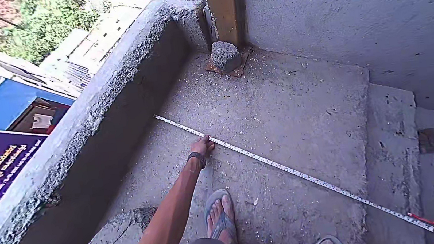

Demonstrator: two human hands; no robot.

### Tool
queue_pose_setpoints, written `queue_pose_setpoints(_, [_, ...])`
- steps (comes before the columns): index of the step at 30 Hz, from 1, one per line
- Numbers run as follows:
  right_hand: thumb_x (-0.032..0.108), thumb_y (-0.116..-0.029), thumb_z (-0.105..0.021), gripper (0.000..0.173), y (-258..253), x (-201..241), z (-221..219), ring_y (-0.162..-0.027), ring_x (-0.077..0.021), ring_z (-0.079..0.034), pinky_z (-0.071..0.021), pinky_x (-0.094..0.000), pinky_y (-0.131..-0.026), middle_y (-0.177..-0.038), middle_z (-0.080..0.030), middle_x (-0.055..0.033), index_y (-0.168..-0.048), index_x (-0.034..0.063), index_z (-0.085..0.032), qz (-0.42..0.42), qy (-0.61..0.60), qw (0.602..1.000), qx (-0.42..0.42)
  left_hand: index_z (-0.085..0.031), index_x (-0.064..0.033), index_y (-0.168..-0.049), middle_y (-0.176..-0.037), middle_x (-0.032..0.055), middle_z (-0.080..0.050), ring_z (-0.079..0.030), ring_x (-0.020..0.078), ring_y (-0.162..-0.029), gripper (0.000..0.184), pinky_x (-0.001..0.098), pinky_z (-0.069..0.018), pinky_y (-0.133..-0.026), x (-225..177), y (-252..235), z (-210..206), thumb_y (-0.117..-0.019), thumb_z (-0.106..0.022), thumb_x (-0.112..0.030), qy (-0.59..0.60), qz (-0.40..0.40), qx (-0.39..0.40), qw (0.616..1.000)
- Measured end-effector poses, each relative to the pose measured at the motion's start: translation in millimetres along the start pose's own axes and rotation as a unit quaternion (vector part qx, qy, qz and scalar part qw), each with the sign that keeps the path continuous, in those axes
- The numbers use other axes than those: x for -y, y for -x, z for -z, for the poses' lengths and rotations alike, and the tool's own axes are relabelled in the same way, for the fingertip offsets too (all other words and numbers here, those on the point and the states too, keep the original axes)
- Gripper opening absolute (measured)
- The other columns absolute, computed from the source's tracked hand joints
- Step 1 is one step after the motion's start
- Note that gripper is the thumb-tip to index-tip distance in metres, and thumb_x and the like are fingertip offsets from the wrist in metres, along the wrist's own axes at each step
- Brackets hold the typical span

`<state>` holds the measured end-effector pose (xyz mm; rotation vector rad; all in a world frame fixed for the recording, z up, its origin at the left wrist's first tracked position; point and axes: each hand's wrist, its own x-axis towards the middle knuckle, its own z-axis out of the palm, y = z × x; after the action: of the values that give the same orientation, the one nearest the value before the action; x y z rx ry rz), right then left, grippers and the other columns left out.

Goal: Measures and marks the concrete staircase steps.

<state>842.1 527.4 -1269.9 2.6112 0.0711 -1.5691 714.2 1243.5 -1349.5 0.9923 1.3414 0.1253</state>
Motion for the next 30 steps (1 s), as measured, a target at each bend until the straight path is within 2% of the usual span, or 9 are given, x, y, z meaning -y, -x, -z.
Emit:
queue_pose_setpoints(2, [0.042, -0.1009, -0.066, 0.048, -6.8, -6.2, -4.3, -0.113, -0.0461, -0.065, -0.0453, -0.0631, -0.102, -0.114, -0.07, -0.0315, -0.113, -0.0039, -0.073, -0.005, -0.003, 1.0, 0.009, -0.055, 0.0029, -0.132, -0.108, 0.0156, -0.071, -0.071, 0.018, -0.081, 0.03, 0.0325, -0.0598, -0.07, 2.3, -4.2, 3.3, -0.1098, -0.05, -0.017, -0.006, -0.001, -0.003, 1.0])
queue_pose_setpoints(6, [0.043, -0.1007, -0.066, 0.048, -7.8, -2.7, -0.3, -0.11, -0.0427, -0.065, -0.0454, -0.0586, -0.1, -0.11, -0.069, -0.0289, -0.108, -0.0045, -0.072, -0.023, 0.009, 1.0, 0.011, -0.055, 0.0017, -0.131, -0.106, 0.0142, -0.069, -0.07, 0.016, -0.078, 0.03, 0.031, -0.0588, -0.068, 4.7, -1.9, 1.6, -0.1101, -0.049, -0.019, -0.021, -0.011, -0.004, 1.0])
queue_pose_setpoints(11, [0.047, -0.1006, -0.064, 0.051, 11.3, 9.6, 11.7, -0.111, -0.0413, -0.065, -0.0453, -0.0594, -0.1, -0.111, -0.069, -0.0273, -0.11, -0.0023, -0.071, -0.041, -0.001, 0.999, 0.008, -0.052, -0.0001, -0.136, -0.106, 0.0127, -0.068, -0.068, 0.0151, -0.077, 0.034, 0.0307, -0.0578, -0.068, 7.6, 5.1, -0.5, -0.1106, -0.048, -0.022, -0.036, -0.022, -0.005, 0.999])
queue_pose_setpoints(15, [0.049, -0.0988, -0.066, 0.052, 19.9, 30.1, 12.9, -0.101, -0.0395, -0.066, -0.0472, -0.0583, -0.094, -0.102, -0.069, -0.0248, -0.103, -0.0021, -0.071, 0.009, -0.012, 1.0, -0.011, -0.054, 0.0015, -0.13, -0.1, 0.011, -0.068, -0.068, 0.013, -0.072, 0.028, 0.0271, -0.0581, -0.062, -0.2, 21.7, -4.1, -0.1093, -0.051, -0.018, -0.009, -0.037, 0.002, 0.999])
queue_pose_setpoints(20, [0.048, -0.1019, -0.061, 0.05, 43.5, 100.8, 15.7, -0.096, -0.0377, -0.066, -0.048, -0.0583, -0.09, -0.096, -0.069, -0.0227, -0.102, -0.0007, -0.071, 0.078, -0.003, 0.997, -0.01, -0.055, 0.0019, -0.125, -0.095, 0.0099, -0.069, -0.07, 0.0134, -0.071, 0.024, 0.0265, -0.059, -0.062, -10.3, 47.0, -23.9, -0.1089, -0.051, -0.016, 0.033, -0.022, 0.059, 0.997])
queue_pose_setpoints(22, [0.05, -0.1021, -0.059, 0.051, 55.1, 136.4, 11.5, -0.09, -0.0358, -0.065, -0.048, -0.0568, -0.086, -0.09, -0.067, -0.0207, -0.098, -0.0003, -0.07, 0.099, -0.023, 0.995, -0.024, -0.055, 0.0018, -0.121, -0.093, 0.0098, -0.071, -0.071, 0.0138, -0.071, 0.022, 0.027, -0.06, -0.062, -10.9, 54.5, -31.8, -0.1089, -0.051, -0.016, 0.034, -0.019, 0.091, 0.995])
queue_pose_setpoints(24, [0.049, -0.1029, -0.058, 0.05, 73.7, 179.1, 5.9, -0.087, -0.0348, -0.064, -0.0476, -0.0558, -0.082, -0.087, -0.065, -0.0195, -0.097, 0.0, -0.069, 0.088, -0.058, 0.993, -0.047, -0.054, 0.0017, -0.122, -0.094, 0.0109, -0.071, -0.072, 0.0151, -0.072, 0.022, 0.0278, -0.0601, -0.063, -12.5, 62.8, -41.7, -0.1098, -0.049, -0.016, 0.035, -0.015, 0.121, 0.992])
queue_pose_setpoints(27, [0.05, -0.1037, -0.054, 0.051, 101.3, 257.8, -7.4, -0.091, -0.0373, -0.066, -0.0488, -0.0569, -0.084, -0.09, -0.067, -0.0204, -0.099, 0.0014, -0.069, 0.062, -0.058, 0.994, -0.068, -0.053, 0.0023, -0.125, -0.096, 0.0122, -0.07, -0.071, 0.0155, -0.072, 0.025, 0.0284, -0.0593, -0.064, -23.6, 71.8, -39.1, -0.1112, -0.046, -0.018, 0.045, -0.003, 0.135, 0.99])
queue_pose_setpoints(30, [0.048, -0.1036, -0.056, 0.05, 129.1, 322.1, -24.7, -0.087, -0.0371, -0.067, -0.0496, -0.0575, -0.081, -0.086, -0.068, -0.0209, -0.097, 0.0002, -0.071, 0.085, -0.092, 0.991, -0.051, -0.054, 0.0025, -0.118, -0.092, 0.0106, -0.072, -0.071, 0.0137, -0.071, 0.022, 0.027, -0.0593, -0.065, -44.2, 70.3, -25.4, -0.1111, -0.046, -0.016, 0.041, -0.002, 0.17, 0.985])
